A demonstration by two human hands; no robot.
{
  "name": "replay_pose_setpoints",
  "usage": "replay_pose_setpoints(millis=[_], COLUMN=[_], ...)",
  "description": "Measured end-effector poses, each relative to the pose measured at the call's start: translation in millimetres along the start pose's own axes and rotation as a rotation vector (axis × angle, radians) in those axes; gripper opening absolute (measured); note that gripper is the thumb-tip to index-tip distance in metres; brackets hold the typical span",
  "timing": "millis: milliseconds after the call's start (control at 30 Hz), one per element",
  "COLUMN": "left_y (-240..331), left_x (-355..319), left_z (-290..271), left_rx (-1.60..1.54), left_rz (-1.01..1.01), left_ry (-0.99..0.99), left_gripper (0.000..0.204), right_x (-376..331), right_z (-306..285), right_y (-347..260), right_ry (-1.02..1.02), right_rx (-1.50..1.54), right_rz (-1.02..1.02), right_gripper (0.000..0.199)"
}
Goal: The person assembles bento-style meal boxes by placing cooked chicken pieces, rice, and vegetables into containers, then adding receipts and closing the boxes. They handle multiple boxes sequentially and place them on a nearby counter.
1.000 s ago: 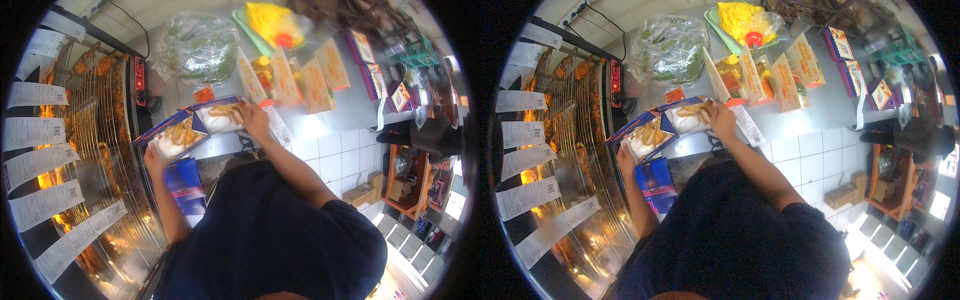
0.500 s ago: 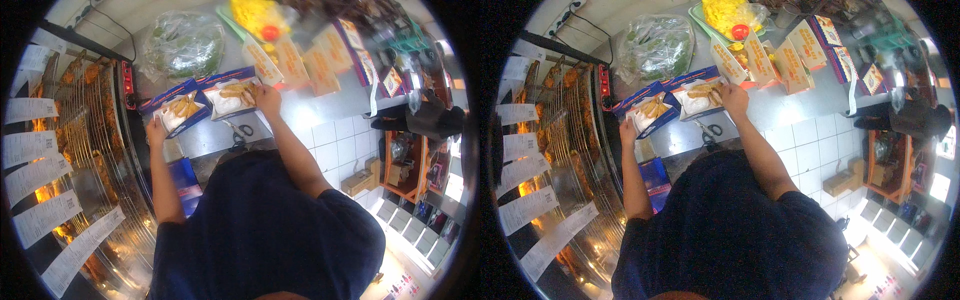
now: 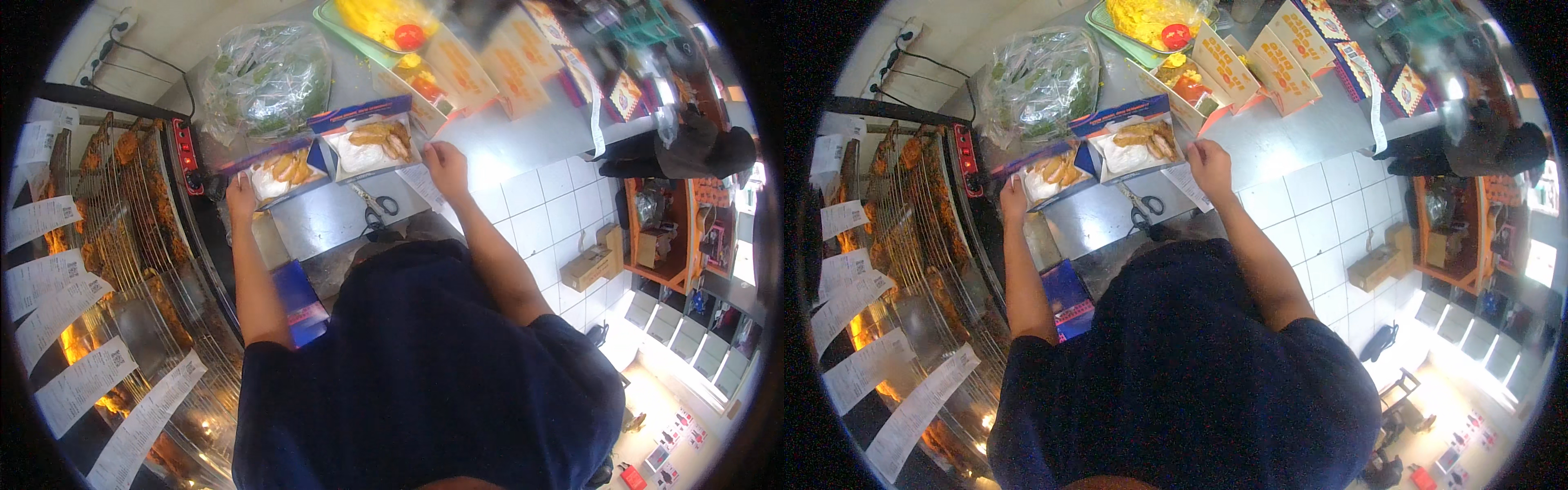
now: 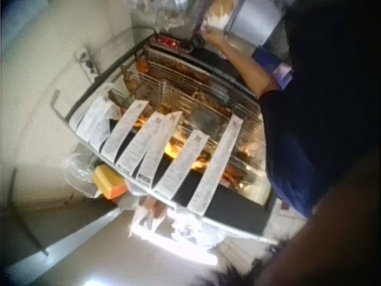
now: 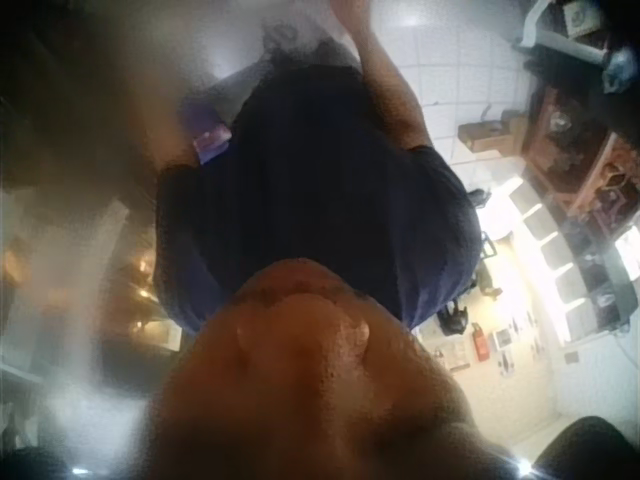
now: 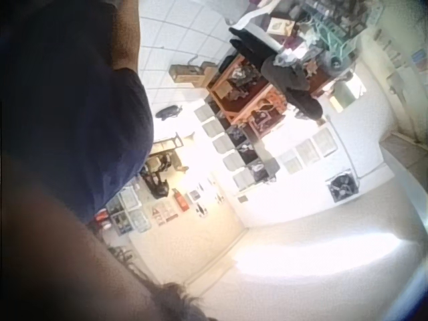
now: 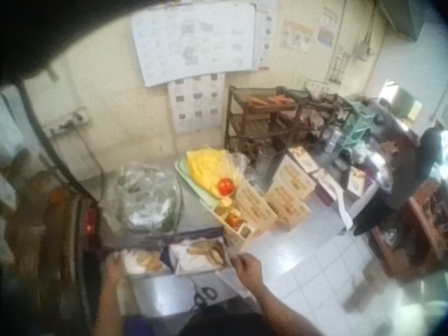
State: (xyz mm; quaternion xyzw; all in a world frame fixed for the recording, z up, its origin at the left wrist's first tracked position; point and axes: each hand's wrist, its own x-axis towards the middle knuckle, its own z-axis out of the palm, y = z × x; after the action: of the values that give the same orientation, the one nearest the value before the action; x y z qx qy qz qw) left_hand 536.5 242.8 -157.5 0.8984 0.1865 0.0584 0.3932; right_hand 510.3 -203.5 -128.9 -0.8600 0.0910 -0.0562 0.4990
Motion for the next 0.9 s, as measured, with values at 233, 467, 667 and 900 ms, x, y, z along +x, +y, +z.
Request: replay_pose_setpoints(millis=[233, 467, 667, 900], left_y=[22.2, 93.3, 220.0, 208.6], left_x=[-0.5, -76.2, -175.9, -156.3], left_z=[10.2, 23.3, 97.1, 147.5], left_rx=[0.153, -0.131, 0.145, 0.167], left_rz=[-0.047, 0.048, 0.714, 0.457], left_ry=[-0.095, 0.399, -0.069, 0.141], left_gripper=[0.038, 0.033, 0.024, 0.008], right_x=[-43.7, -37.9, 8.2, 79.0], right_z=[-15.9, -30.0, -31.6, -204.2], right_y=[7.7, 9.8, 29.2, -15.1], right_ry=[-0.032, -0.192, -0.513, -0.758], right_rx=[-0.381, -0.448, -0.508, -0.124], right_rz=[-0.259, -0.399, -0.678, -0.379], right_gripper=[0.052, 0.051, 0.033, 0.027])
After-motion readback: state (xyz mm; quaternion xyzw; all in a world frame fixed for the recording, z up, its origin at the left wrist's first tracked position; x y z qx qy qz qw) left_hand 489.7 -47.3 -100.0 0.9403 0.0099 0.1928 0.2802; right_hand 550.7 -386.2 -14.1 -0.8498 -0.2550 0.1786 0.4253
